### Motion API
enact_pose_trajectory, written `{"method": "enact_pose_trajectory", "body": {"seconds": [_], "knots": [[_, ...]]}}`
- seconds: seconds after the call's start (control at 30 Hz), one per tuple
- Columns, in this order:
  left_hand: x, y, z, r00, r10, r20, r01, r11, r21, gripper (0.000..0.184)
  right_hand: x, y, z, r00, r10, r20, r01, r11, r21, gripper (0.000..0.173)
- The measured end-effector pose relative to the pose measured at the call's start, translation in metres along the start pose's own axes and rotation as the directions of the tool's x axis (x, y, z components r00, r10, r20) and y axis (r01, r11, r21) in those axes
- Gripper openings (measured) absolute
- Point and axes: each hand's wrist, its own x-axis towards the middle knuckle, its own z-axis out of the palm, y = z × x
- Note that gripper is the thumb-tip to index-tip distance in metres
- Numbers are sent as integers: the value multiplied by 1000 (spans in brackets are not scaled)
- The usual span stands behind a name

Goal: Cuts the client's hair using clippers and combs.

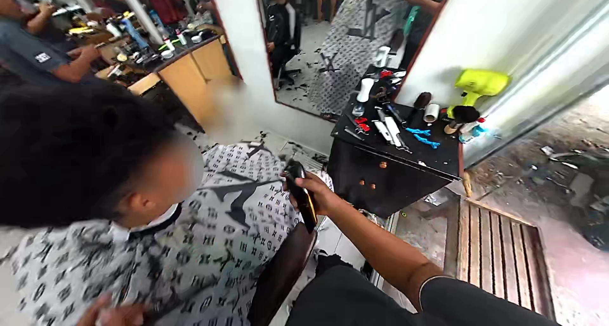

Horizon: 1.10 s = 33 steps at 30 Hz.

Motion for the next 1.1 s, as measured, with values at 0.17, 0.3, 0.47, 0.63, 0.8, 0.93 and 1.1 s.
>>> {"method": "enact_pose_trajectory", "body": {"seconds": [0.17,0.3,0.47,0.63,0.8,0.93,1.1], "knots": [[11,-5,-18,939,-168,-301,164,986,-38,18,26,18,65,943,145,299,-105,984,-144,56],[9,-9,-25,930,-197,-311,212,977,15,20,49,22,102,909,188,371,-97,963,-251,55],[15,-15,-20,958,-120,-262,144,987,72,19,74,15,136,902,224,369,-105,943,-315,48],[12,-29,-17,981,-68,-179,87,991,104,19,95,6,148,881,214,421,-145,971,-189,43],[24,11,-7,986,-160,44,157,986,63,37,99,0,148,890,174,422,-94,975,-203,47],[52,48,27,990,-67,123,39,976,214,33,96,4,146,898,210,386,-141,970,-198,46],[87,43,69,935,338,109,-334,732,594,28,94,12,151,905,242,350,-204,969,-142,39]]}}
